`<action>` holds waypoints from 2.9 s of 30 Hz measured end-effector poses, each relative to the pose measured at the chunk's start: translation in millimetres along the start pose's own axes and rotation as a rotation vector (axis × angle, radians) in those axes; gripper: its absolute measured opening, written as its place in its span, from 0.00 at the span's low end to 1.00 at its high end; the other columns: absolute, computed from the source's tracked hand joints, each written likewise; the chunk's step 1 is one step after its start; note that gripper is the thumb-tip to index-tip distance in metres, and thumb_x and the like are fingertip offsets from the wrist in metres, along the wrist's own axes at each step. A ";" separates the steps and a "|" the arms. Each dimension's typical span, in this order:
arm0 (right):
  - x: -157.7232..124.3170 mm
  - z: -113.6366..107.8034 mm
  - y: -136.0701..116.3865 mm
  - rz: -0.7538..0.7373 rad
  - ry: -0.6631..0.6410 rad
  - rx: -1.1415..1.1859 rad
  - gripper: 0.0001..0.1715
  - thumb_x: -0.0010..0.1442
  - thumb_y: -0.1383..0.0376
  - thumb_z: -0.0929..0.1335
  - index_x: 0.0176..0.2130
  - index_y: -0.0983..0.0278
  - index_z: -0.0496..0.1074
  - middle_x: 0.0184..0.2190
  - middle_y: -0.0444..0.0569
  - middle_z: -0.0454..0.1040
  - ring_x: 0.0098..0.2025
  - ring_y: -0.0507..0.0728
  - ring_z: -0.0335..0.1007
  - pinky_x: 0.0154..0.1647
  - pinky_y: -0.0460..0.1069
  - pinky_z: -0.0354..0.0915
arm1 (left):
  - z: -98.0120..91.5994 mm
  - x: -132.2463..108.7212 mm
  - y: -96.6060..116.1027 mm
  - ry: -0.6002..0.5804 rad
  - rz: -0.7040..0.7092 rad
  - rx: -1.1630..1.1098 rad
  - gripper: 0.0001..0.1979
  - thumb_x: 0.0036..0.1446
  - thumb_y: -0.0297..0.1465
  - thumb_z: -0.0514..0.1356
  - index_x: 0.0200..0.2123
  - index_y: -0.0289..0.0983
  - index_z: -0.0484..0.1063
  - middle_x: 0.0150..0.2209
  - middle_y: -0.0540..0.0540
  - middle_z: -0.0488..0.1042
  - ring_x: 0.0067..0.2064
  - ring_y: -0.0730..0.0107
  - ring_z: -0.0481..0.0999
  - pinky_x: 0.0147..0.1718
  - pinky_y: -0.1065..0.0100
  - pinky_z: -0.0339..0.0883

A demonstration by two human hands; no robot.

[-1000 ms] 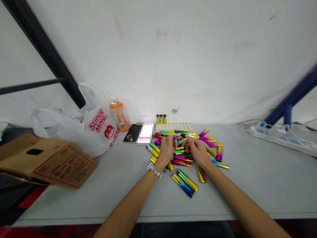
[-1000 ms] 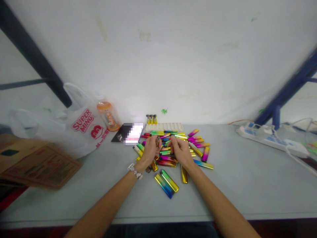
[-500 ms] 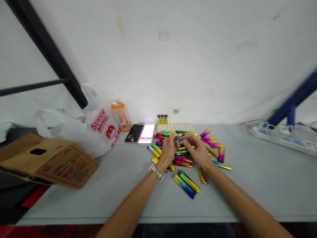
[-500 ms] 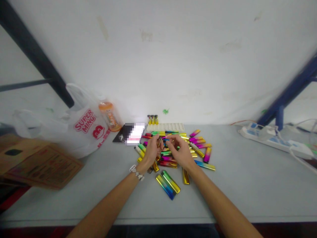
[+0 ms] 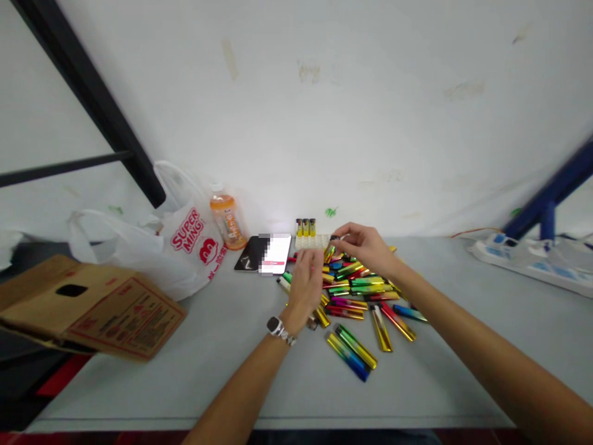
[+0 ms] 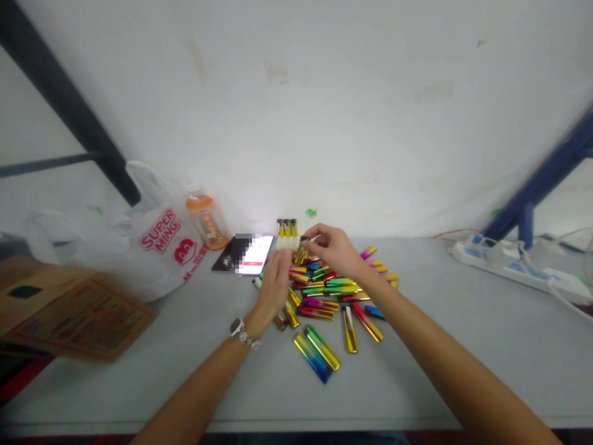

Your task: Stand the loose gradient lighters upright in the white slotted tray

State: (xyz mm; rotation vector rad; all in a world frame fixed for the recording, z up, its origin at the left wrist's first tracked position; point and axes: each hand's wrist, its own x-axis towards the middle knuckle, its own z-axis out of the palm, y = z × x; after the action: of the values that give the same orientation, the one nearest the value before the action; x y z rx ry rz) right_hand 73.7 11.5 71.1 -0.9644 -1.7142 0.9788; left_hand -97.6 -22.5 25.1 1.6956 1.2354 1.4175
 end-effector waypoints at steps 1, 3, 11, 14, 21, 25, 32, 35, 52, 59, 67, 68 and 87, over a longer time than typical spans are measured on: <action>10.9 -4.0 1.4 -0.028 0.009 -0.026 0.17 0.55 0.56 0.72 0.40 0.65 0.70 0.28 0.47 0.76 0.30 0.54 0.74 0.30 0.49 0.67 | -7.0 0.1 -1.3 0.018 0.074 0.090 0.21 0.67 0.46 0.46 0.36 0.38 0.70 0.39 0.44 0.73 0.44 0.63 0.71 0.46 0.62 0.64; 34.2 -10.7 8.1 -0.070 0.032 -0.163 0.16 0.54 0.59 0.72 0.39 0.66 0.71 0.28 0.48 0.76 0.29 0.54 0.74 0.30 0.48 0.66 | -19.5 -0.8 -6.0 -0.012 0.125 0.202 0.19 0.68 0.43 0.47 0.35 0.39 0.70 0.38 0.44 0.72 0.43 0.63 0.71 0.46 0.61 0.64; 103.5 -9.3 50.1 -0.109 -0.005 -0.601 0.07 0.53 0.69 0.70 0.36 0.67 0.74 0.30 0.48 0.78 0.30 0.53 0.73 0.35 0.48 0.66 | -27.6 -4.3 -30.8 -0.024 0.087 0.179 0.24 0.69 0.43 0.43 0.29 0.39 0.71 0.32 0.46 0.74 0.40 0.63 0.72 0.45 0.61 0.62; 114.5 -3.7 55.8 -0.104 -0.023 -0.675 0.08 0.53 0.70 0.70 0.36 0.68 0.75 0.31 0.48 0.79 0.31 0.53 0.73 0.36 0.47 0.65 | -26.4 -1.5 -34.8 0.053 -0.007 0.064 0.27 0.69 0.46 0.41 0.29 0.39 0.73 0.34 0.45 0.76 0.40 0.62 0.73 0.46 0.60 0.63; 124.8 -2.1 56.4 -0.072 -0.060 -0.735 0.08 0.53 0.72 0.70 0.36 0.68 0.76 0.30 0.48 0.79 0.32 0.52 0.72 0.35 0.45 0.64 | -26.1 8.0 -39.5 0.198 -0.225 -0.268 0.36 0.64 0.54 0.34 0.27 0.39 0.72 0.34 0.43 0.78 0.39 0.60 0.74 0.44 0.59 0.63; 127.7 -5.3 54.2 -0.102 -0.057 -0.821 0.06 0.54 0.71 0.70 0.35 0.69 0.78 0.31 0.49 0.79 0.32 0.53 0.72 0.35 0.45 0.63 | -21.0 8.8 -41.1 0.237 -0.244 -0.368 0.36 0.63 0.55 0.33 0.29 0.39 0.73 0.36 0.42 0.78 0.43 0.59 0.74 0.45 0.59 0.62; 131.2 -8.5 48.3 -0.116 -0.156 -0.901 0.10 0.56 0.72 0.70 0.38 0.69 0.80 0.33 0.50 0.81 0.33 0.53 0.73 0.38 0.45 0.64 | -12.4 10.1 -44.9 0.258 -0.260 -0.446 0.38 0.61 0.58 0.32 0.32 0.39 0.72 0.38 0.41 0.77 0.45 0.58 0.74 0.48 0.58 0.63; 130.5 -4.1 45.2 -0.104 -0.151 -0.986 0.11 0.58 0.71 0.68 0.39 0.68 0.81 0.35 0.52 0.81 0.36 0.55 0.74 0.41 0.46 0.64 | -11.8 9.8 -45.0 0.258 -0.254 -0.439 0.39 0.60 0.60 0.32 0.32 0.39 0.72 0.38 0.42 0.77 0.46 0.58 0.74 0.48 0.58 0.63; 68.2 26.1 51.2 -0.011 -0.080 -1.373 0.34 0.71 0.58 0.55 0.70 0.67 0.48 0.60 0.71 0.61 0.56 0.69 0.62 0.54 0.60 0.56 | -12.3 6.1 -41.5 0.247 -0.199 -0.317 0.38 0.61 0.58 0.31 0.32 0.39 0.71 0.39 0.42 0.78 0.46 0.60 0.74 0.49 0.58 0.64; 40.0 28.5 39.7 -0.009 -0.004 -1.189 0.29 0.69 0.60 0.59 0.65 0.65 0.59 0.50 0.61 0.68 0.49 0.63 0.68 0.52 0.55 0.58 | -11.6 6.4 -42.9 0.232 -0.205 -0.307 0.37 0.61 0.57 0.31 0.33 0.39 0.71 0.40 0.42 0.78 0.48 0.59 0.74 0.51 0.56 0.63; -37.8 60.8 10.9 -0.046 -0.132 -0.989 0.09 0.60 0.61 0.67 0.33 0.62 0.76 0.36 0.53 0.75 0.43 0.61 0.70 0.45 0.53 0.58 | -10.0 4.0 -37.6 0.225 -0.196 -0.308 0.37 0.62 0.57 0.33 0.32 0.39 0.71 0.38 0.42 0.77 0.45 0.60 0.75 0.51 0.58 0.63; -41.5 65.1 9.5 -0.031 -0.150 -0.998 0.08 0.58 0.61 0.68 0.32 0.62 0.76 0.36 0.53 0.76 0.43 0.61 0.70 0.45 0.53 0.58 | -10.4 3.2 -36.3 0.224 -0.198 -0.308 0.37 0.62 0.57 0.33 0.33 0.39 0.71 0.38 0.42 0.77 0.45 0.60 0.75 0.51 0.58 0.64; -34.6 41.6 19.3 0.061 0.093 -0.272 0.16 0.60 0.54 0.67 0.31 0.64 0.74 0.25 0.44 0.74 0.28 0.54 0.67 0.28 0.47 0.59 | -5.7 7.9 -16.7 0.035 -0.030 -0.206 0.18 0.58 0.46 0.60 0.40 0.36 0.75 0.40 0.43 0.77 0.43 0.63 0.75 0.44 0.64 0.69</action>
State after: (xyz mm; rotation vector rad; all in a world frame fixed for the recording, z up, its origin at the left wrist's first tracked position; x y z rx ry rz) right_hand 47.7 -20.6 31.1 -1.2245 -1.7769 0.7382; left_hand -107.7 -9.4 15.0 1.5128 1.0873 1.5070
